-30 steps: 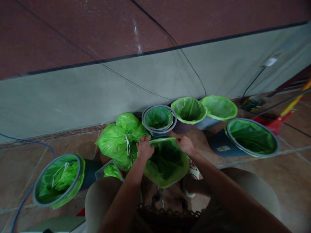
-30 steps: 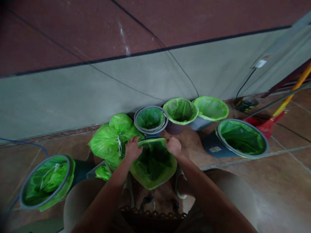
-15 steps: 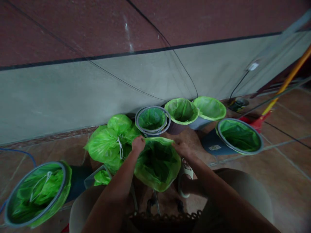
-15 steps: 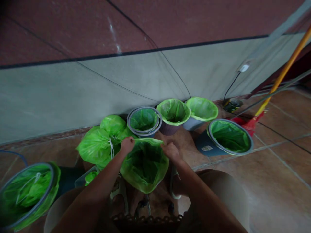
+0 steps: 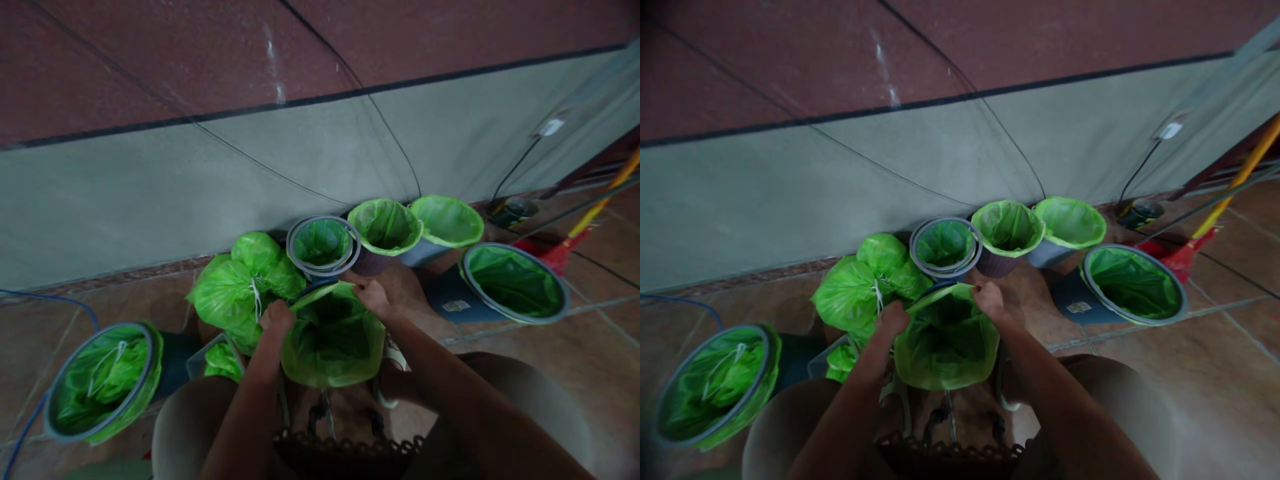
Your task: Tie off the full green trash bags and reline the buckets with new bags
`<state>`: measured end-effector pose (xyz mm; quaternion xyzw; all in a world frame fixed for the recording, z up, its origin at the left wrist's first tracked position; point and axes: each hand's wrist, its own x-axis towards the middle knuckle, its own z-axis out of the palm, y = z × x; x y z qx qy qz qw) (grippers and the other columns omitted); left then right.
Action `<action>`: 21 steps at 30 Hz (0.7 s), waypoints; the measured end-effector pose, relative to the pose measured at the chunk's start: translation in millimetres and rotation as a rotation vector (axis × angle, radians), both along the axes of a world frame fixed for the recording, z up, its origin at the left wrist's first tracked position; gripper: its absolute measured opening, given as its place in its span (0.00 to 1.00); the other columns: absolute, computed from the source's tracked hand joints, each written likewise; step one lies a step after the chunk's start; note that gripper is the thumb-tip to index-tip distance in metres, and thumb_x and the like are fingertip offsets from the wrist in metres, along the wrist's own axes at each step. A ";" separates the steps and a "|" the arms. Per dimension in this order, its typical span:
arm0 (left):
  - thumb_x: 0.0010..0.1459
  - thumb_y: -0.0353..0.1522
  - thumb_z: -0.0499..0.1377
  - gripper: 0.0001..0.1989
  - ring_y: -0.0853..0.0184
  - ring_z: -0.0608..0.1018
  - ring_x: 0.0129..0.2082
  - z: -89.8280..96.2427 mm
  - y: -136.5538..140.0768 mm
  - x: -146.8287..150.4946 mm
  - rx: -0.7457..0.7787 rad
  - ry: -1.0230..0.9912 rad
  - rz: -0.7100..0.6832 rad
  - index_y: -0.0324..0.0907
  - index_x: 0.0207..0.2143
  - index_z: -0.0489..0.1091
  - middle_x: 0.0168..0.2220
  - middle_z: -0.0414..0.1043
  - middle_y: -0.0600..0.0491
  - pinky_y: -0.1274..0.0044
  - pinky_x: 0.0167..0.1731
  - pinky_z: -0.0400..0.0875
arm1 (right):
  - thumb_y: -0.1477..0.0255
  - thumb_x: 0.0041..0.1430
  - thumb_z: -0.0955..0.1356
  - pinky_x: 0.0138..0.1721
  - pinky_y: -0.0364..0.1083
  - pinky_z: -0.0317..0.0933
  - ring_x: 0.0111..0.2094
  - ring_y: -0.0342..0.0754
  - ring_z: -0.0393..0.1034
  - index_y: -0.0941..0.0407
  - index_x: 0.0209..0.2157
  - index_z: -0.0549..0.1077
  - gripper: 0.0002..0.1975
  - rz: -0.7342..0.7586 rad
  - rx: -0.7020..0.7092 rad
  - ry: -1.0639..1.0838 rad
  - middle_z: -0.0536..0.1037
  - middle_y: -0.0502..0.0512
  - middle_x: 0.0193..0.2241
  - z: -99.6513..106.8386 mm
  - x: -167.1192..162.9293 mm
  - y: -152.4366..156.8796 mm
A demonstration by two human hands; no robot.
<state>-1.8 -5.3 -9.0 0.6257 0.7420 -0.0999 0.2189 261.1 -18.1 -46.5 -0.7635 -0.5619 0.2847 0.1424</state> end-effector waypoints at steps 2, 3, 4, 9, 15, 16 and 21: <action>0.54 0.31 0.57 0.24 0.49 0.73 0.54 5.3 -1.6 11.7 0.035 -0.006 -0.039 0.39 0.55 0.68 0.54 0.71 0.37 0.61 0.48 0.69 | 0.70 0.60 0.65 0.39 0.42 0.64 0.39 0.52 0.76 0.58 0.39 0.81 0.14 0.071 -0.035 -0.067 0.81 0.61 0.36 4.9 -5.6 6.1; 0.54 0.32 0.58 0.27 0.49 0.71 0.56 6.0 -0.9 18.8 0.074 -0.045 -0.097 0.40 0.58 0.65 0.56 0.68 0.39 0.60 0.50 0.68 | 0.69 0.60 0.65 0.39 0.43 0.64 0.39 0.52 0.76 0.58 0.39 0.81 0.14 0.099 -0.050 -0.084 0.81 0.61 0.36 6.9 -7.8 8.0; 0.55 0.34 0.58 0.28 0.51 0.70 0.57 5.1 0.6 25.9 0.111 -0.088 -0.154 0.41 0.59 0.64 0.58 0.67 0.40 0.61 0.51 0.67 | 0.69 0.60 0.65 0.39 0.43 0.64 0.39 0.52 0.76 0.58 0.39 0.81 0.14 0.115 -0.056 -0.086 0.81 0.61 0.36 8.3 -9.3 9.2; 0.62 0.34 0.53 0.15 0.60 0.76 0.48 -12.5 11.3 46.5 0.160 -0.128 -0.278 0.43 0.48 0.73 0.47 0.76 0.46 0.69 0.50 0.66 | 0.68 0.59 0.66 0.39 0.43 0.63 0.39 0.51 0.76 0.57 0.41 0.80 0.13 0.052 0.000 -0.029 0.81 0.58 0.36 5.6 -7.8 7.9; 0.63 0.32 0.51 0.15 0.66 0.78 0.37 -27.1 24.6 33.0 0.108 -0.273 -0.152 0.40 0.40 0.77 0.38 0.79 0.48 0.77 0.39 0.67 | 0.70 0.58 0.67 0.39 0.42 0.64 0.37 0.48 0.75 0.56 0.35 0.80 0.10 -0.043 0.101 0.085 0.82 0.54 0.35 -12.2 2.2 7.1; 0.63 0.32 0.51 0.15 0.67 0.77 0.35 -28.3 27.6 30.0 0.089 -0.315 -0.135 0.40 0.39 0.77 0.36 0.79 0.49 0.78 0.37 0.67 | 0.69 0.58 0.66 0.39 0.42 0.64 0.36 0.48 0.75 0.56 0.34 0.80 0.10 -0.035 0.106 0.105 0.82 0.53 0.34 -14.9 3.5 8.7; 0.59 0.32 0.53 0.13 0.68 0.75 0.31 -36.4 45.7 23.1 0.055 -0.431 -0.057 0.39 0.31 0.78 0.29 0.77 0.51 0.78 0.32 0.65 | 0.66 0.59 0.66 0.38 0.42 0.64 0.36 0.48 0.76 0.55 0.34 0.81 0.13 0.011 0.089 0.077 0.82 0.54 0.33 -23.6 5.8 23.0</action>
